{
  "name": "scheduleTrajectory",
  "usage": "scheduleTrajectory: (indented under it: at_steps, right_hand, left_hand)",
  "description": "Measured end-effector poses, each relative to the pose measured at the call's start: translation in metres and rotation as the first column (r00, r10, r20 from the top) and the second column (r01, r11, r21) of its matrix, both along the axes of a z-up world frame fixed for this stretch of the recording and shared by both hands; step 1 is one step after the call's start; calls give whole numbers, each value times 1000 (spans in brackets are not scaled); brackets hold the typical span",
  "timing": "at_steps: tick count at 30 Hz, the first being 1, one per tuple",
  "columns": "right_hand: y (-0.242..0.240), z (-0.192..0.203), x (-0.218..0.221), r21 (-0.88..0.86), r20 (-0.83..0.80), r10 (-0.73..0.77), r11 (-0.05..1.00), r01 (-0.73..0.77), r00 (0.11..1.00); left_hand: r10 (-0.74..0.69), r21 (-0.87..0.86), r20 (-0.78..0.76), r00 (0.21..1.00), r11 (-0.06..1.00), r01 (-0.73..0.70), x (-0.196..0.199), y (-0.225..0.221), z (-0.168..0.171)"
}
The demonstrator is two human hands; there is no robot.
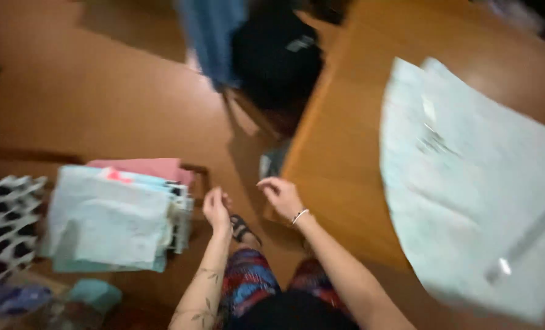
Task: The person is preparing fabric for sewing by unfolding it, smoothing it out on a table, and using a ruler and scissors to align and mark the material.
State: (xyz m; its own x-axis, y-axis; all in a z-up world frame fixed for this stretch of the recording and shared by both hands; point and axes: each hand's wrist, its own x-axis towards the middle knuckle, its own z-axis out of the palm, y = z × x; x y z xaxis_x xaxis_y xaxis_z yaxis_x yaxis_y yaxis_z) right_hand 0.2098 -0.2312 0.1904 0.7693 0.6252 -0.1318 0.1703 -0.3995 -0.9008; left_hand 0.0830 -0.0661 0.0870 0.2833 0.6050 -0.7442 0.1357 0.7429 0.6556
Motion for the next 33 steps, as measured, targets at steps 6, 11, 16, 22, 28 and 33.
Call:
scheduleTrajectory:
  at_steps: [6,11,16,22,28,33]
  right_hand:
    - [-274,35,53,-45,173,-453,883,467,875]
    - [-457,-3,78,-181,171,-791,561,808,588]
    - [-537,-13,137,-150,75,-884,447,882,461]
    - [-569,-50,247,17,-384,-921,65,998,67]
    - [-570,-65,319,-295,-196,-980,40,955,-20]
    - [-568,-40,318,-350,-63,-965,259,900,254]
  left_hand:
    - [-531,586,-78,844,660,469,119,-175,115]
    - [-731,441,-52,680,594,673,177,-312,131]
    - [-761,488,-252,598,434,757,209,-380,148]
    - [-791,514,-371,487,262,817,219,-407,169]
    - [-708,696,-660,251,-450,560,234,-422,149]
    - [-581,494,-814,-20,-710,502,253,-438,158]
